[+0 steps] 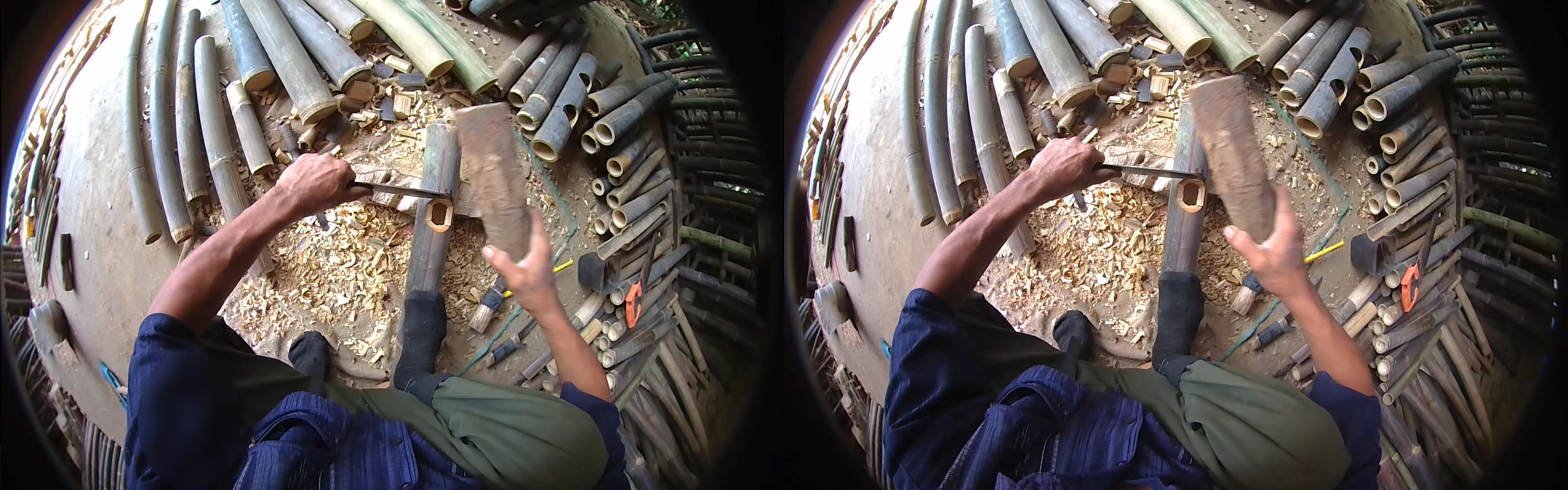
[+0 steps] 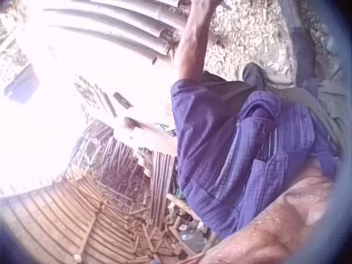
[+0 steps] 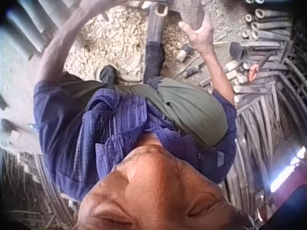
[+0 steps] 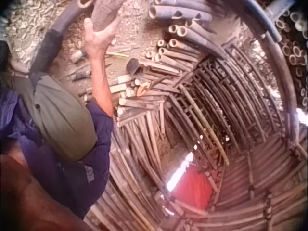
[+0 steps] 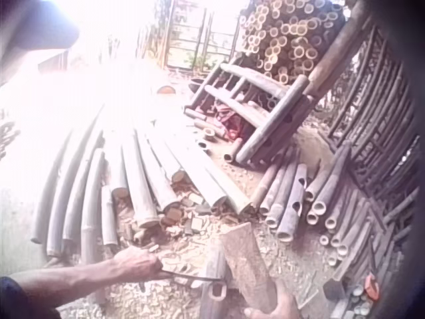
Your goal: The person cuts bamboo poles into shorter sections using a hand saw and a knife. They then use a chisel and mallet to carve out the interior of the bamboo pieces.
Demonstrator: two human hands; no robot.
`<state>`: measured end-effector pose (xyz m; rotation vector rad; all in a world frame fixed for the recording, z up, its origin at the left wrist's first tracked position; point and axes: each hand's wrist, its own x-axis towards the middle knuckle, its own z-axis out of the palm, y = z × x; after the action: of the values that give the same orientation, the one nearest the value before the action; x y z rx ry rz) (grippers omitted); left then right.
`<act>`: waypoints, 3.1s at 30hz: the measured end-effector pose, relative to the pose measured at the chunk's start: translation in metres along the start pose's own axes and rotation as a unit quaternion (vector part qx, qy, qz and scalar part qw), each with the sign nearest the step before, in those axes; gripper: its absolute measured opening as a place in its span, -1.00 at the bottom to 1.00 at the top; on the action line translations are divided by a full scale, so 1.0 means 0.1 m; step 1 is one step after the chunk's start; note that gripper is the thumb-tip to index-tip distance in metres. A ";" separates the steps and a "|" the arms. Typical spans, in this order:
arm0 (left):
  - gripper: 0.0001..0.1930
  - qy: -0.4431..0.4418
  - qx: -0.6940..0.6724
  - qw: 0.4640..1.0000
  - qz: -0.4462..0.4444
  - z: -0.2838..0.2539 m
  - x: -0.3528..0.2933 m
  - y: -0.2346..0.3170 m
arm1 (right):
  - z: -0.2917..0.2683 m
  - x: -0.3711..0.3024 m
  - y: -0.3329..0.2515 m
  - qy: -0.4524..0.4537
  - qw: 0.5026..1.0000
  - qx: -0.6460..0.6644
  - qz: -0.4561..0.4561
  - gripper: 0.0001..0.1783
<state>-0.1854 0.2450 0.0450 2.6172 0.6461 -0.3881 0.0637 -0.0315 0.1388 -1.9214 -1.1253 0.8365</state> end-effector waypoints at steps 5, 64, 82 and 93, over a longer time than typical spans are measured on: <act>-0.36 -0.015 -0.032 0.999 -0.003 0.02 0.03 -0.04 | 0.02 0.33 -0.17 -0.121 0.968 -0.196 0.098 -0.31; -0.42 -0.060 -0.082 0.994 -0.032 0.12 0.28 0.43 | -0.43 -0.24 0.59 -0.113 0.964 -0.211 0.112 -0.09; -0.33 -0.130 -0.100 0.987 0.007 0.13 0.41 0.21 | -0.14 -0.49 0.37 0.144 0.979 0.100 0.101 0.02; -0.79 0.109 -0.002 0.983 0.145 0.52 -0.57 0.54 | -0.47 -0.36 0.53 0.017 0.952 0.223 0.208 0.02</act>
<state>-0.2161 0.1566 0.0378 2.7179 0.3210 -0.0117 0.1098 -0.0947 0.1236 -1.7901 -0.4508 1.1652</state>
